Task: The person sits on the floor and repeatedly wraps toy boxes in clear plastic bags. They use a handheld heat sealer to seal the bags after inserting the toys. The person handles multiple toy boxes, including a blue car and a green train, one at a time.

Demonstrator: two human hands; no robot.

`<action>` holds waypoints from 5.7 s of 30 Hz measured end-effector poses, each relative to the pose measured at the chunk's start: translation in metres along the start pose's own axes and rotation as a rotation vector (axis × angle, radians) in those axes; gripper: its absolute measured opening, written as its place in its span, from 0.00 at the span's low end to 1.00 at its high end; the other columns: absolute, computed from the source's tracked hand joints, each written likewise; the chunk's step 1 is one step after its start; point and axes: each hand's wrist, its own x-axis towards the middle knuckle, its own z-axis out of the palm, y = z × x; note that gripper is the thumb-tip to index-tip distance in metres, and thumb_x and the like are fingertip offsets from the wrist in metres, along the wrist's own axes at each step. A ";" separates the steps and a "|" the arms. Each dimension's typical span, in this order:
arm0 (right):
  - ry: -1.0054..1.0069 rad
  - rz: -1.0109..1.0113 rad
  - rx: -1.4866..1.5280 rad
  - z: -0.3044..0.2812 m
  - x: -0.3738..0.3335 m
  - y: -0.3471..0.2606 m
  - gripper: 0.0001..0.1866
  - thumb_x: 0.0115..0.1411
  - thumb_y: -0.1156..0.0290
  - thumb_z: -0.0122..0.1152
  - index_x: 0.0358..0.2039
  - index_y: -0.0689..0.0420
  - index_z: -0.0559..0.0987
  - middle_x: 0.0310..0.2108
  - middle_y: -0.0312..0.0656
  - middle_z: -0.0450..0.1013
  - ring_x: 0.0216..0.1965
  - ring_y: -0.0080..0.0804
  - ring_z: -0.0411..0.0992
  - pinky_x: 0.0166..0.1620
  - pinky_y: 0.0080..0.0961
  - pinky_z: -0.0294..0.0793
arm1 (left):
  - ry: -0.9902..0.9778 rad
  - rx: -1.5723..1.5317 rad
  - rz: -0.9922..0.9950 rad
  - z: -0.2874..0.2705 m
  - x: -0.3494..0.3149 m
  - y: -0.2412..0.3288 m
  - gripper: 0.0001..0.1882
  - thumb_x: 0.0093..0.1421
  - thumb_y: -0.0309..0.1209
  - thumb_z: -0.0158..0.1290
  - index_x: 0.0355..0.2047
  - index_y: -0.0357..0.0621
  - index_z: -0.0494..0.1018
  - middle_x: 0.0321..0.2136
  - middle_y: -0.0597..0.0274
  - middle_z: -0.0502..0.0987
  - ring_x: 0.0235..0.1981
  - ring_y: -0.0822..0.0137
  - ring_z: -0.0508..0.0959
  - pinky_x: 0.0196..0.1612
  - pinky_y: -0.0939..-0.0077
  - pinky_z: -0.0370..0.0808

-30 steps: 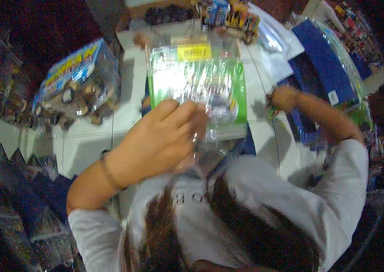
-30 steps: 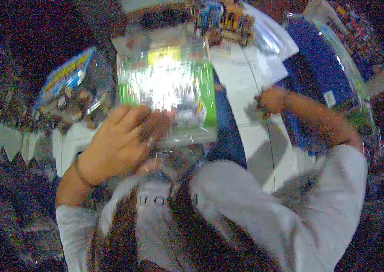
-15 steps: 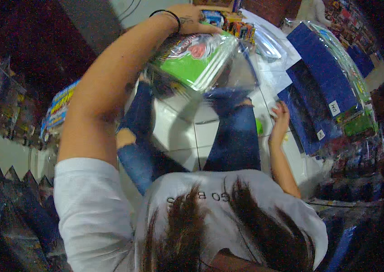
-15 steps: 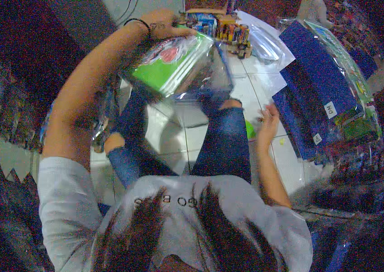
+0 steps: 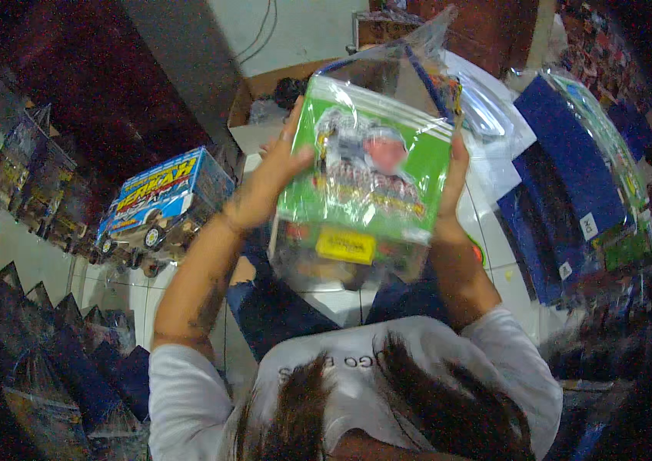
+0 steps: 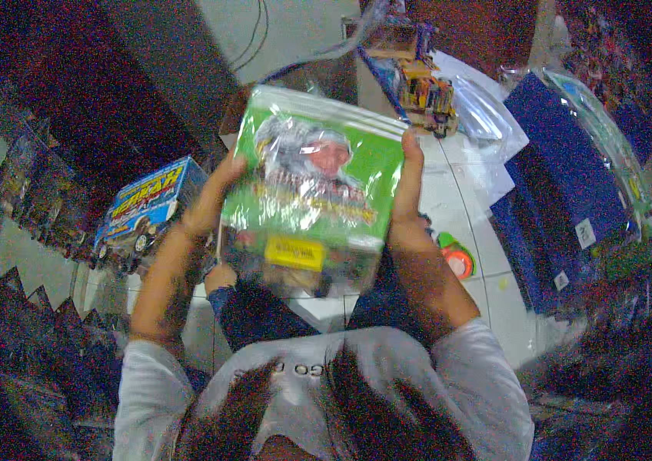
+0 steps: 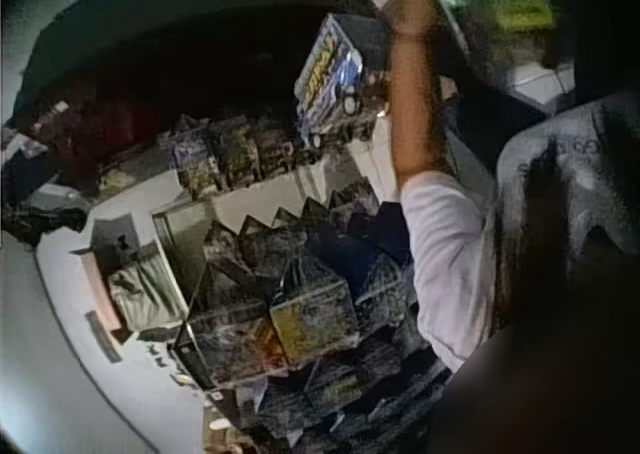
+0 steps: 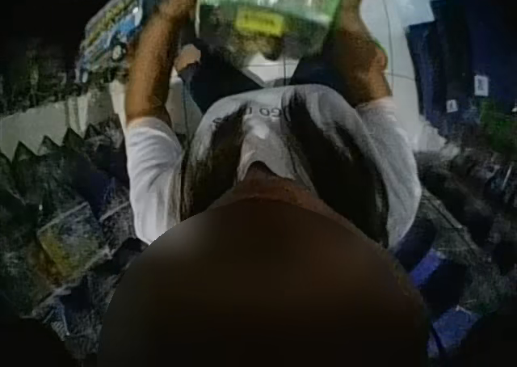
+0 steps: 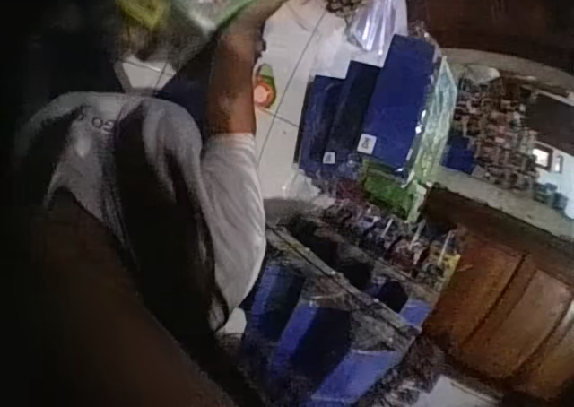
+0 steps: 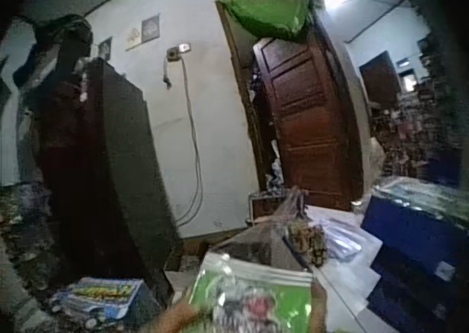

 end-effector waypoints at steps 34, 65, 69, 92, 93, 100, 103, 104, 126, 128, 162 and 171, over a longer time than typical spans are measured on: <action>-1.218 -0.396 -1.844 0.085 -0.139 -0.093 0.47 0.47 0.33 0.57 0.56 0.62 0.70 0.60 0.51 0.64 0.64 0.50 0.58 0.65 0.52 0.47 | 0.192 1.181 0.499 0.082 -0.130 0.072 0.55 0.41 0.62 0.57 0.66 0.48 0.54 0.66 0.57 0.55 0.69 0.54 0.51 0.62 0.31 0.22; 0.538 0.480 -2.455 -0.498 -0.124 -0.027 0.35 0.50 0.55 0.69 0.49 0.69 0.70 0.41 0.48 0.75 0.42 0.39 0.76 0.42 0.37 0.77 | 0.183 1.131 0.458 0.121 -0.106 0.060 0.56 0.42 0.52 0.63 0.64 0.34 0.51 0.66 0.41 0.49 0.68 0.43 0.47 0.68 0.52 0.46; 0.641 0.523 -1.087 -0.432 -0.091 -0.055 0.28 0.54 0.60 0.65 0.49 0.66 0.71 0.42 0.44 0.75 0.42 0.35 0.76 0.43 0.34 0.77 | 0.206 1.135 0.535 0.103 -0.081 0.057 0.53 0.47 0.50 0.61 0.64 0.33 0.50 0.65 0.39 0.52 0.67 0.42 0.49 0.68 0.52 0.47; -1.334 -0.649 -2.228 0.173 -0.070 -0.167 0.23 0.49 0.72 0.62 0.48 0.60 0.75 0.45 0.50 0.70 0.45 0.44 0.73 0.47 0.37 0.73 | 0.253 1.173 0.573 0.105 -0.088 0.045 0.51 0.52 0.53 0.55 0.63 0.28 0.49 0.64 0.38 0.51 0.68 0.45 0.48 0.69 0.56 0.43; -1.283 -0.622 -2.281 0.162 -0.074 -0.174 0.23 0.49 0.72 0.62 0.48 0.60 0.75 0.45 0.50 0.70 0.45 0.44 0.73 0.47 0.37 0.73 | 0.278 1.193 0.594 0.106 -0.087 0.043 0.50 0.51 0.55 0.55 0.61 0.26 0.52 0.63 0.37 0.53 0.67 0.44 0.50 0.69 0.56 0.44; -1.274 -0.540 -2.254 0.150 -0.070 -0.180 0.23 0.50 0.70 0.62 0.48 0.60 0.75 0.44 0.50 0.70 0.45 0.44 0.72 0.48 0.37 0.72 | 0.311 1.206 0.584 0.112 -0.082 0.041 0.50 0.48 0.56 0.56 0.59 0.25 0.58 0.61 0.36 0.57 0.65 0.44 0.53 0.69 0.56 0.46; -1.519 -0.484 -2.183 0.198 -0.062 -0.148 0.23 0.50 0.70 0.62 0.48 0.59 0.75 0.44 0.50 0.70 0.45 0.43 0.72 0.48 0.38 0.71 | 0.272 1.140 0.607 0.110 -0.086 0.042 0.49 0.52 0.52 0.57 0.63 0.29 0.51 0.64 0.40 0.53 0.67 0.45 0.49 0.69 0.58 0.45; -1.609 -0.444 -2.190 0.217 -0.062 -0.136 0.23 0.50 0.70 0.63 0.48 0.59 0.75 0.44 0.49 0.70 0.45 0.43 0.72 0.48 0.38 0.71 | 0.259 1.155 0.588 0.109 -0.088 0.043 0.50 0.50 0.53 0.57 0.62 0.28 0.53 0.63 0.39 0.55 0.66 0.45 0.52 0.68 0.58 0.47; -1.316 0.501 -2.869 -0.039 -0.063 -0.156 0.22 0.48 0.64 0.65 0.46 0.53 0.78 0.43 0.50 0.71 0.45 0.50 0.71 0.46 0.42 0.73 | 0.146 1.160 0.574 0.104 -0.127 0.047 0.48 0.44 0.45 0.64 0.60 0.30 0.57 0.62 0.41 0.57 0.64 0.44 0.57 0.66 0.58 0.55; -1.162 0.607 -2.602 -0.121 -0.044 -0.149 0.21 0.51 0.60 0.65 0.45 0.53 0.78 0.43 0.49 0.71 0.44 0.49 0.71 0.46 0.44 0.73 | 0.424 0.865 0.714 0.090 -0.134 0.035 0.52 0.47 0.55 0.59 0.62 0.31 0.54 0.64 0.42 0.55 0.66 0.47 0.55 0.66 0.60 0.52; 0.037 0.721 -0.526 -0.040 0.024 0.047 0.37 0.62 0.38 0.44 0.60 0.54 0.68 0.55 0.47 0.68 0.52 0.36 0.70 0.52 0.38 0.71 | 0.755 -0.216 0.350 0.013 0.020 -0.056 0.43 0.57 0.58 0.46 0.64 0.42 0.51 0.63 0.43 0.46 0.64 0.47 0.46 0.66 0.56 0.41; -0.808 0.244 -1.255 0.047 0.133 0.001 0.34 0.67 0.43 0.36 0.66 0.51 0.57 0.65 0.46 0.56 0.63 0.38 0.59 0.63 0.36 0.60 | 0.930 1.341 1.002 0.057 0.016 -0.099 0.47 0.57 0.55 0.48 0.69 0.45 0.42 0.70 0.52 0.36 0.70 0.48 0.32 0.68 0.51 0.29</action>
